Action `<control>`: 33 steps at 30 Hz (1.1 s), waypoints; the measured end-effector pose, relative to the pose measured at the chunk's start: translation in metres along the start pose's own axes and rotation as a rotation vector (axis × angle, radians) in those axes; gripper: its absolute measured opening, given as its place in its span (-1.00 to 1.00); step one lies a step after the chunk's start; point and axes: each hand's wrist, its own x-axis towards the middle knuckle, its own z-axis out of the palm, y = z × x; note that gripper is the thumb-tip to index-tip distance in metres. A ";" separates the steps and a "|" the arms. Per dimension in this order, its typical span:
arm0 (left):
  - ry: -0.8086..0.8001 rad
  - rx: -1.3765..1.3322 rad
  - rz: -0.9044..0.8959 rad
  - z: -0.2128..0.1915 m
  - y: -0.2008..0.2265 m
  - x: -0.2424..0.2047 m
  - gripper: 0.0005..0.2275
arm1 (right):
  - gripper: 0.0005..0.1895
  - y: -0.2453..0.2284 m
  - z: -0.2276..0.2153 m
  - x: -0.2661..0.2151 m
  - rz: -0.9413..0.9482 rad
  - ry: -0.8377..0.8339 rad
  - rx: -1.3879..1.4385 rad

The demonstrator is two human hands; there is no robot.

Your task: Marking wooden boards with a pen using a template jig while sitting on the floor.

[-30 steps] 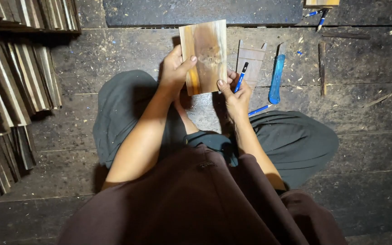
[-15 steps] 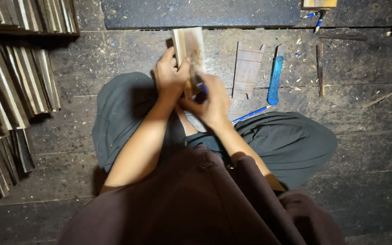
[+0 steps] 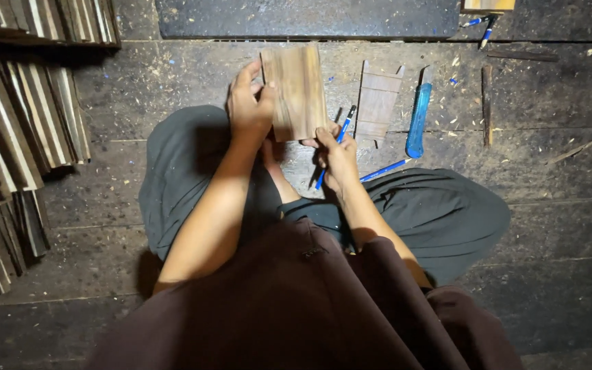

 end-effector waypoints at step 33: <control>-0.247 0.706 0.351 0.009 0.030 -0.036 0.03 | -0.40 -0.012 -0.015 0.016 -0.442 0.177 -0.690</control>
